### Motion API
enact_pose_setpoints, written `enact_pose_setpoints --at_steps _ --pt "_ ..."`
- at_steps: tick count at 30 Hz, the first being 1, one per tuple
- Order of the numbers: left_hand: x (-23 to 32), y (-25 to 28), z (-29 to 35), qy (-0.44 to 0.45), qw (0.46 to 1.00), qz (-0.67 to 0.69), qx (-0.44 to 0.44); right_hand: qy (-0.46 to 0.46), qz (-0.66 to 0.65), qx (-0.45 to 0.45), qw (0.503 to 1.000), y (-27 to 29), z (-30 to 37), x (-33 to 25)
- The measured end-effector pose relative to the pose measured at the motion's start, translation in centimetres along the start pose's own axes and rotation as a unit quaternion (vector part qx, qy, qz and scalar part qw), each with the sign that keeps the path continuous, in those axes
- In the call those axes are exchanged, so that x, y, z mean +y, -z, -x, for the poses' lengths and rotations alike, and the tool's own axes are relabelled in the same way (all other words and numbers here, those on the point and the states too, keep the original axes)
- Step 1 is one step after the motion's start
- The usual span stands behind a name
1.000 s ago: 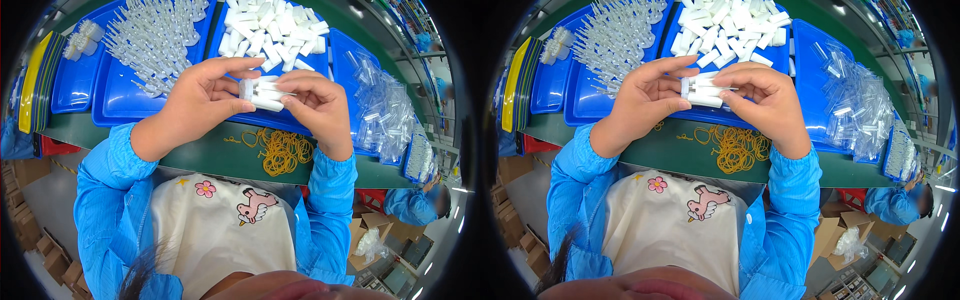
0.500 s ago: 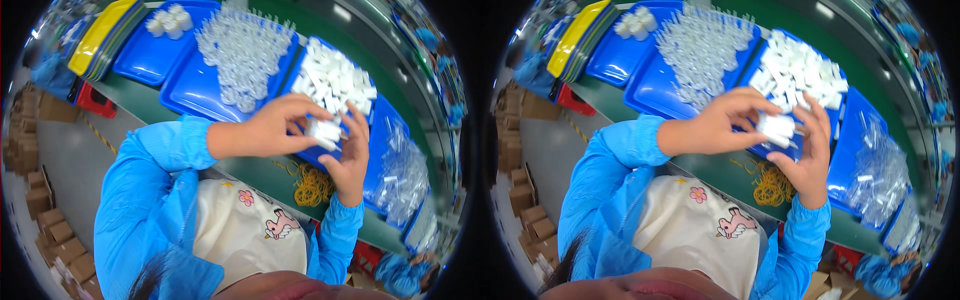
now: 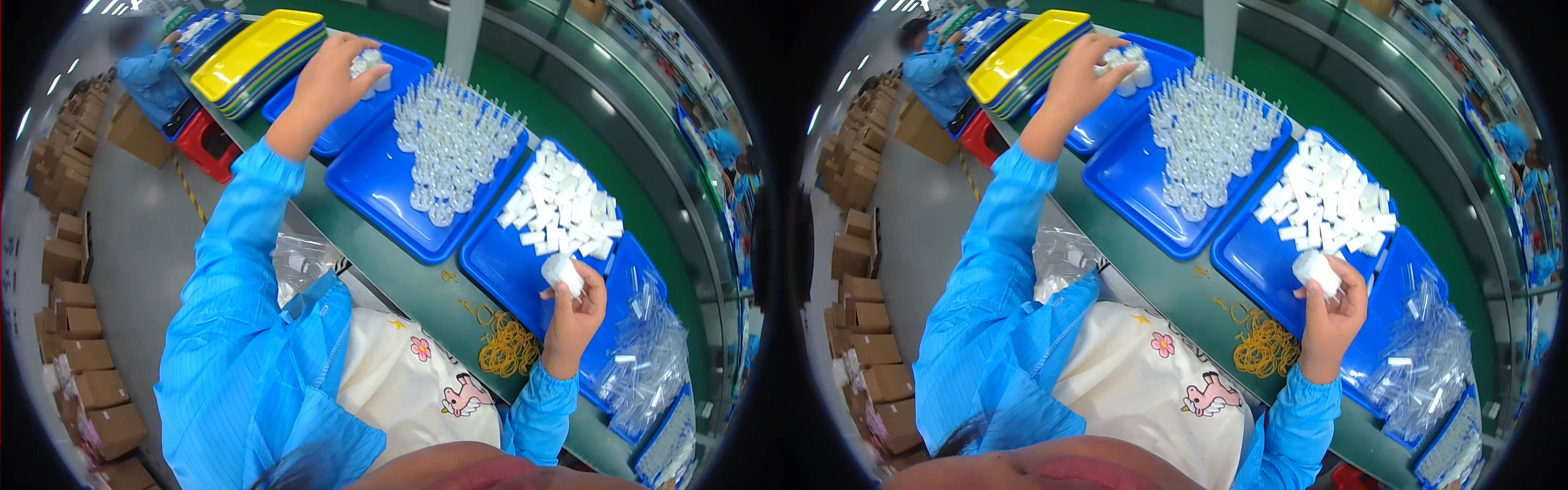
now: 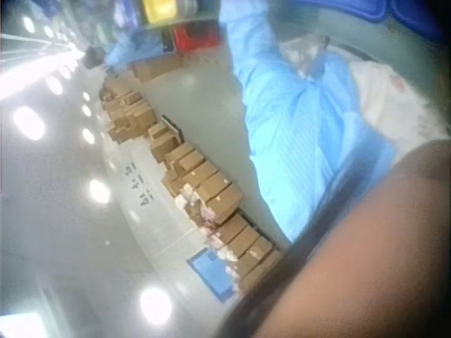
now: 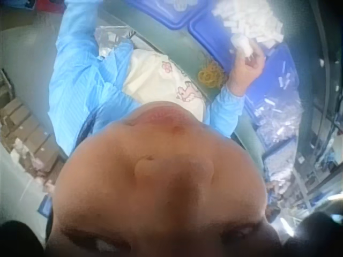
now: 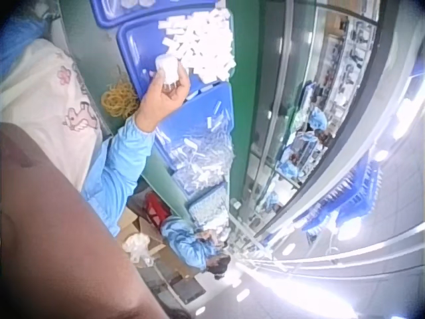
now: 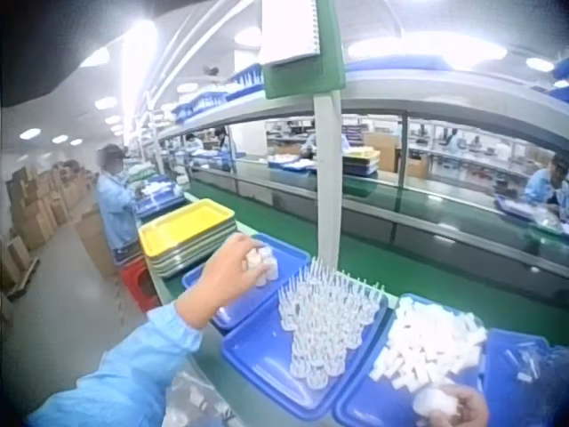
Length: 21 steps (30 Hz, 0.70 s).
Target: Assembling plastic parts by inserting small components into a white cylindrical housing and securing them with a rubber band.
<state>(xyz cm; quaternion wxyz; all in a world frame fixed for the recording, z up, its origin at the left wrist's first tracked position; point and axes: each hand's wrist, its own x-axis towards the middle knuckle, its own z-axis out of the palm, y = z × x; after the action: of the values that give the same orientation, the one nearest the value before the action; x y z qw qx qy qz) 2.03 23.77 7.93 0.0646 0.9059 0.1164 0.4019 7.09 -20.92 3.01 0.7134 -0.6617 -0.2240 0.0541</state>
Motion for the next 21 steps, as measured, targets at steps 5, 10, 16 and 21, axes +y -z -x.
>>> enact_pose_setpoints --at_steps 5,10,16,21 --pt "-3.9 -3.9 -1.9 0.061 0.982 -0.148 -0.100 -0.009 0.014 0.014 1.000 0.6 0.7 0.1" --pt "-3.2 -5.6 -2.1 0.101 0.953 -0.217 -0.187 0.000 0.011 0.026 1.000 1.0 0.6 0.6" --pt "-3.6 -6.3 -2.2 0.093 0.954 -0.241 -0.152 -0.016 0.013 0.031 0.999 0.4 0.3 0.2" --pt "-4.4 -6.3 -2.1 0.060 0.971 -0.217 -0.079 -0.020 0.034 0.039 0.998 0.6 0.2 0.1"
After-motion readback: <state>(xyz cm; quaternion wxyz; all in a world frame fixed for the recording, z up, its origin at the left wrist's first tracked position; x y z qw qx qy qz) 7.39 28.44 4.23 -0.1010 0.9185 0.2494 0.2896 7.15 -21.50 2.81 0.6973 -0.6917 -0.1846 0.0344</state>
